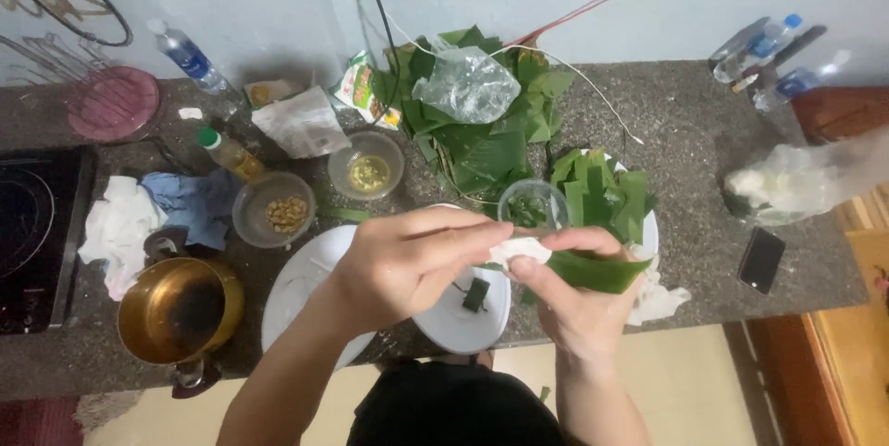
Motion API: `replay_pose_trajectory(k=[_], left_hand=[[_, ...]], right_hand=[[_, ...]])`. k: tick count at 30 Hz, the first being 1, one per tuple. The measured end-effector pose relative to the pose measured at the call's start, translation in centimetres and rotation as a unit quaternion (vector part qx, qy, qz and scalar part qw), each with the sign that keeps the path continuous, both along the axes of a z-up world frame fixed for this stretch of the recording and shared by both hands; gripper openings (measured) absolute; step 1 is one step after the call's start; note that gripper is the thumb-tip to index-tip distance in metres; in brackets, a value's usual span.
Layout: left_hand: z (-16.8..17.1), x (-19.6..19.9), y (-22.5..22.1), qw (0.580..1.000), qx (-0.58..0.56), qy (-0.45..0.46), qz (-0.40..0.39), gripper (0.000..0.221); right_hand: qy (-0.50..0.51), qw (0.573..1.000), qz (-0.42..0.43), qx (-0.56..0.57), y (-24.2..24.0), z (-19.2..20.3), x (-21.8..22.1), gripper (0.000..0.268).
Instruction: Preparing food items by applying paste and ingredients to green leaves and folding them into small packets.
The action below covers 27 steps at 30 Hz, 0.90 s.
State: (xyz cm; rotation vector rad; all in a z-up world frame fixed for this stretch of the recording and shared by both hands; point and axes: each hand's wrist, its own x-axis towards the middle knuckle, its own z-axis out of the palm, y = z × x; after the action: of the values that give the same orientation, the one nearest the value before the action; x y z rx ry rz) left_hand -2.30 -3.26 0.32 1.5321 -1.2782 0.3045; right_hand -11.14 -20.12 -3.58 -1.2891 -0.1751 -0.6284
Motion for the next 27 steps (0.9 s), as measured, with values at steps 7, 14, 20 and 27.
replay_pose_trajectory(k=[7,14,20,27], left_hand=[[0.5,-0.3,-0.2,1.000,0.012,-0.016,0.022,0.024],[0.2,-0.5,0.3,1.000,0.014,0.022,-0.002,0.022],[0.9,-0.7,-0.4,0.993,-0.004,0.117,0.014,0.009],[1.4,-0.4,-0.8,0.994,-0.032,0.101,0.035,0.011]], right_hand=[[-0.013,1.000,-0.007,-0.008,0.1,0.0,-0.2,0.025],[0.004,1.000,-0.015,0.023,0.5,0.2,-0.3,0.016],[0.011,0.997,-0.055,-0.043,0.7,-0.4,-0.2,0.021],[0.040,0.990,-0.123,-0.051,0.6,-1.8,0.1,0.022]])
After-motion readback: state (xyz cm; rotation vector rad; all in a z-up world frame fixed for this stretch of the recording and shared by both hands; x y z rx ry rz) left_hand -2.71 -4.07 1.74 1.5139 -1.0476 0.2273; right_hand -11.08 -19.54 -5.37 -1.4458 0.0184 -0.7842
